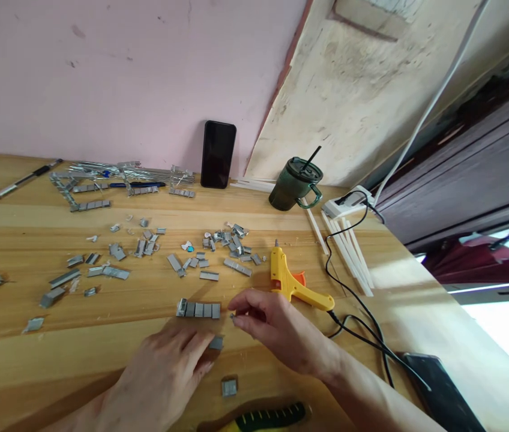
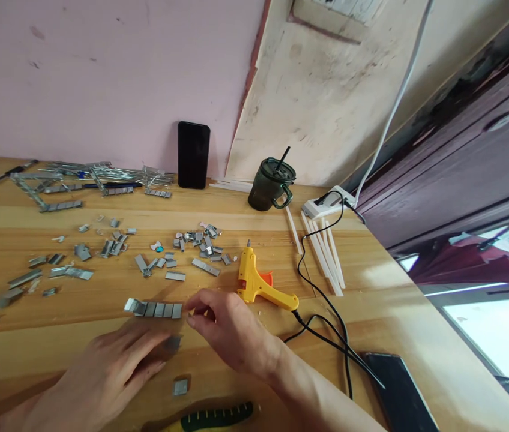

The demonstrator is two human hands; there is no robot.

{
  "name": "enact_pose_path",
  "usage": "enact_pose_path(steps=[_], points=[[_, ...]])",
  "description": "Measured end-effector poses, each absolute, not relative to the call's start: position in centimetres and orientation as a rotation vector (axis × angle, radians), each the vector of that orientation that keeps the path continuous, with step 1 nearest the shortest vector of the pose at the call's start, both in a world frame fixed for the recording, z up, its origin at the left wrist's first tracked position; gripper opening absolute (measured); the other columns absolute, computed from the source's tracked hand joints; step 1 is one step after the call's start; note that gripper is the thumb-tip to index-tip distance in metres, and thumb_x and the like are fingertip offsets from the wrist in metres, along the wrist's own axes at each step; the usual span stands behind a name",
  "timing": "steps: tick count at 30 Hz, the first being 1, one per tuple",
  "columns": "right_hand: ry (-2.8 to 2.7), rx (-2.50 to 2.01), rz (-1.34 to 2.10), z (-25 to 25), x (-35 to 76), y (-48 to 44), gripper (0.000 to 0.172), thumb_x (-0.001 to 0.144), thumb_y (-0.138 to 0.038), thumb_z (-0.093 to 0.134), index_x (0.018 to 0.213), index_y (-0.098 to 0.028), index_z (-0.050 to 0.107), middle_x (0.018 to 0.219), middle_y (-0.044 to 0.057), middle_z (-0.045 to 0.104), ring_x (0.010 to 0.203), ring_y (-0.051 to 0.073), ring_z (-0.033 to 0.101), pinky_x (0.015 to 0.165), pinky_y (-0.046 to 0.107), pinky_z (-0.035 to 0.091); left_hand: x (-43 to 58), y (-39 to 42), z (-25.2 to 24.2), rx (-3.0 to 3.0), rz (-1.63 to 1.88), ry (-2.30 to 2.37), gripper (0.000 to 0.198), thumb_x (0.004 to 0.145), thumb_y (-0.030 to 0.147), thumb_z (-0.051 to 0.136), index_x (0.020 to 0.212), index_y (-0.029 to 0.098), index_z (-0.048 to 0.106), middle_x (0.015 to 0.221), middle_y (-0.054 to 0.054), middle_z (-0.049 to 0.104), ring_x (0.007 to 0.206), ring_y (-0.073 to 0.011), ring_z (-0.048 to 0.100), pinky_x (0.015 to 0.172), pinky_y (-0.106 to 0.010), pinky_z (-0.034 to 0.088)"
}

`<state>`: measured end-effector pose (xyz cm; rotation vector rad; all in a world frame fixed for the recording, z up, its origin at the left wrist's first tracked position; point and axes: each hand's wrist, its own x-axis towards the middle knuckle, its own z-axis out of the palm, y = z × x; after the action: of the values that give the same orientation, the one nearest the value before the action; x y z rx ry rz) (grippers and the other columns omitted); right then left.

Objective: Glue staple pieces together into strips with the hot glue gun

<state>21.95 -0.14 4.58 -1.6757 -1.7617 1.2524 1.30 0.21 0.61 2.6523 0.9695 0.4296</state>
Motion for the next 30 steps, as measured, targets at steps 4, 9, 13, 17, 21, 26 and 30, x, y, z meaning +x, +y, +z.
enact_pose_path(steps=[4,9,13,17,21,26,30], points=[[-1.355,-1.431,1.723,2.8,22.4,-1.1,0.017,0.078,-0.027,0.057,0.088,-0.015,0.066,0.068,-0.002,0.062,0.051,0.008,0.050,0.047,0.019,0.036,2.0,0.4,0.2,2.780,0.399,0.928,0.020,0.084,0.010,0.045,0.084,0.020,0.063,0.072,-0.003,0.071,0.063,-0.0217,0.069,0.054,-0.031,0.054],[-0.867,-1.173,2.025,1.3,22.5,-1.3,0.030,0.070,-0.037,0.071,0.086,-0.011,0.067,0.066,0.001,0.065,0.044,0.006,0.052,0.040,0.017,0.036,2.1,0.4,-0.2,2.824,0.515,0.943,0.030,0.089,0.009,0.034,0.071,0.020,0.056,0.063,-0.003,0.064,0.056,-0.0200,0.065,0.050,-0.030,0.049],[-0.745,-1.097,2.060,0.9,22.6,-1.4,0.032,0.064,-0.028,0.079,0.089,-0.010,0.070,0.065,0.002,0.068,0.043,0.006,0.054,0.039,0.015,0.041,1.8,0.4,-0.1,2.727,0.629,0.980,0.025,0.090,0.010,0.035,0.078,0.020,0.054,0.067,-0.001,0.062,0.057,-0.0180,0.064,0.050,-0.028,0.048],[-0.682,-0.980,2.072,0.7,22.6,-1.5,0.028,0.063,-0.026,0.081,0.084,-0.011,0.070,0.064,0.003,0.070,0.042,0.007,0.057,0.039,0.016,0.046,1.7,0.3,0.2,2.670,0.608,0.968,0.024,0.090,0.009,0.034,0.080,0.020,0.053,0.070,-0.001,0.061,0.059,-0.0167,0.063,0.051,-0.026,0.048],[-0.662,-0.936,2.084,0.6,22.4,-1.6,0.026,0.063,-0.025,0.082,0.080,-0.010,0.069,0.068,0.005,0.072,0.044,0.010,0.062,0.042,0.019,0.051,1.7,0.1,0.2,2.718,0.627,0.917,0.026,0.089,0.007,0.034,0.075,0.020,0.051,0.067,-0.001,0.059,0.056,-0.0166,0.060,0.050,-0.026,0.046],[-0.710,-1.006,2.028,0.3,22.0,-1.8,0.026,0.063,-0.027,0.081,0.078,-0.011,0.068,0.064,0.004,0.071,0.042,0.009,0.060,0.042,0.018,0.048,1.8,-0.1,-0.3,2.753,0.552,0.897,0.019,0.083,0.005,0.044,0.073,0.019,0.053,0.068,-0.001,0.059,0.057,-0.0171,0.060,0.050,-0.027,0.047],[-0.834,-1.151,1.925,0.6,21.9,-1.8,0.027,0.064,-0.031,0.078,0.080,-0.013,0.067,0.062,0.001,0.068,0.043,0.008,0.055,0.045,0.020,0.044,1.9,-0.6,-0.4,2.732,0.456,0.893,0.014,0.074,0.005,0.060,0.074,0.019,0.056,0.070,-0.001,0.061,0.061,-0.0187,0.062,0.053,-0.029,0.050]])
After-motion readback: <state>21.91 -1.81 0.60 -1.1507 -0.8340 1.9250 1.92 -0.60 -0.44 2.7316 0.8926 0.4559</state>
